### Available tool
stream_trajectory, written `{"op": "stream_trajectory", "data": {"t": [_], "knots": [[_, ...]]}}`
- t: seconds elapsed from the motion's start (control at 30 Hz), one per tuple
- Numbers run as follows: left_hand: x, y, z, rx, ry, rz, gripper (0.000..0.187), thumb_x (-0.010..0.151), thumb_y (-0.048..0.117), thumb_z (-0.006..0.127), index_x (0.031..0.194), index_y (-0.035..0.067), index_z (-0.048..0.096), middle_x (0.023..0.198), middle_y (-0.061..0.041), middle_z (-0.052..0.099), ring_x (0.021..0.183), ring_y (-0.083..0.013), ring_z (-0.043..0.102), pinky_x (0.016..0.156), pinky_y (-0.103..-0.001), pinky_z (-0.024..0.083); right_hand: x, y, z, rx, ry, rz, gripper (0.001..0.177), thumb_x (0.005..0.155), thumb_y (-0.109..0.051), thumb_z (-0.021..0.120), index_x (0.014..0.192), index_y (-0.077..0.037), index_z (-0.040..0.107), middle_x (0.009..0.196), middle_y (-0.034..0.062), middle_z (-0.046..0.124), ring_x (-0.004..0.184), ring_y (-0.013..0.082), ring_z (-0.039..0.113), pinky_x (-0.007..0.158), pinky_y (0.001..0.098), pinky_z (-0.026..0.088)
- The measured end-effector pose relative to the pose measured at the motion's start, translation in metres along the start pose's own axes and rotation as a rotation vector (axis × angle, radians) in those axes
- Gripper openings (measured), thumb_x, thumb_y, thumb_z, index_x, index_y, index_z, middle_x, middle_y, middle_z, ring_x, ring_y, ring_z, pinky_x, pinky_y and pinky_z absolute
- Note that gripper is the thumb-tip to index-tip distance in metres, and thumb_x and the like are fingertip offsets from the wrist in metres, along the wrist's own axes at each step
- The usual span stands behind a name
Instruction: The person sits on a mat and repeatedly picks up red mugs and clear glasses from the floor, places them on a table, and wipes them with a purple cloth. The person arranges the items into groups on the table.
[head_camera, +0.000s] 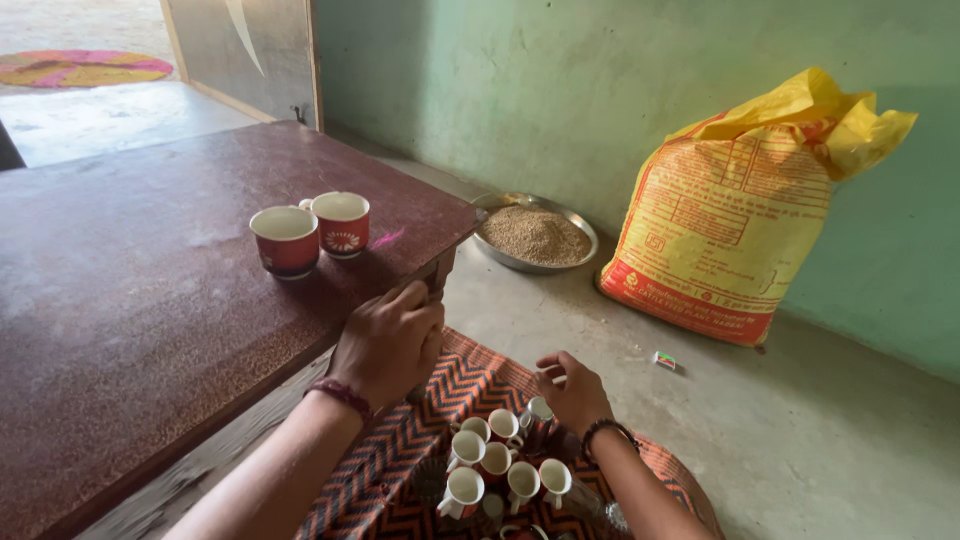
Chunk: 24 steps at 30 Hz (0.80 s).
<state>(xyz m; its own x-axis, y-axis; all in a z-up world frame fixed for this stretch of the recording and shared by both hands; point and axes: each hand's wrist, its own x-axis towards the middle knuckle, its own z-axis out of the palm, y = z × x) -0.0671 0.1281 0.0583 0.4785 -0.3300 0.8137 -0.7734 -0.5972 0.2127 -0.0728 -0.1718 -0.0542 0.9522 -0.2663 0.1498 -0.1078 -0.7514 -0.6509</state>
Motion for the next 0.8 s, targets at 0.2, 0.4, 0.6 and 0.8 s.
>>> {"op": "stream_trajectory", "data": {"t": [0.2,0.4,0.6,0.8], "knots": [[0.002,0.01,0.007,-0.051,-0.079,-0.078,0.015,0.09,0.012,0.06,0.075,0.007,0.064,0.08,-0.009,0.062,0.074,-0.028,0.069,0.067,-0.043,0.057,-0.01,0.054,0.038,-0.26,-0.146,-0.015,0.027,0.094,-0.022,0.062,0.12,-0.016,0.066,0.108,0.0077,0.074,0.103,0.0259,0.073,0.091,0.0409,0.058],[-0.014,0.008,0.016,-0.073,-0.113,-0.06,0.013,0.088,0.013,0.062,0.077,0.006,0.063,0.083,-0.01,0.062,0.074,-0.0303,0.068,0.066,-0.046,0.055,-0.049,0.118,0.156,-0.409,-0.442,-0.552,0.053,0.079,-0.015,0.071,0.131,-0.013,0.058,0.133,0.0104,0.057,0.122,0.0325,0.057,0.1,0.0459,0.051],[-0.016,0.007,0.013,-0.146,-0.164,-0.122,0.008,0.09,0.013,0.062,0.084,0.007,0.062,0.086,-0.009,0.063,0.077,-0.0305,0.068,0.065,-0.045,0.055,-0.055,0.162,0.232,-0.534,-0.601,-0.424,0.026,0.097,-0.03,0.067,0.118,-0.016,0.069,0.135,0.004,0.061,0.121,0.03,0.059,0.093,0.0511,0.052],[-0.008,0.011,0.025,-0.247,-0.223,-0.322,0.01,0.089,0.008,0.057,0.099,0.006,0.059,0.091,-0.011,0.066,0.084,-0.0337,0.068,0.071,-0.049,0.053,0.001,0.118,0.153,0.069,-0.799,0.081,0.025,0.095,-0.037,0.067,0.115,-0.022,0.066,0.111,0.0066,0.074,0.105,0.0275,0.071,0.092,0.0385,0.058]]}}
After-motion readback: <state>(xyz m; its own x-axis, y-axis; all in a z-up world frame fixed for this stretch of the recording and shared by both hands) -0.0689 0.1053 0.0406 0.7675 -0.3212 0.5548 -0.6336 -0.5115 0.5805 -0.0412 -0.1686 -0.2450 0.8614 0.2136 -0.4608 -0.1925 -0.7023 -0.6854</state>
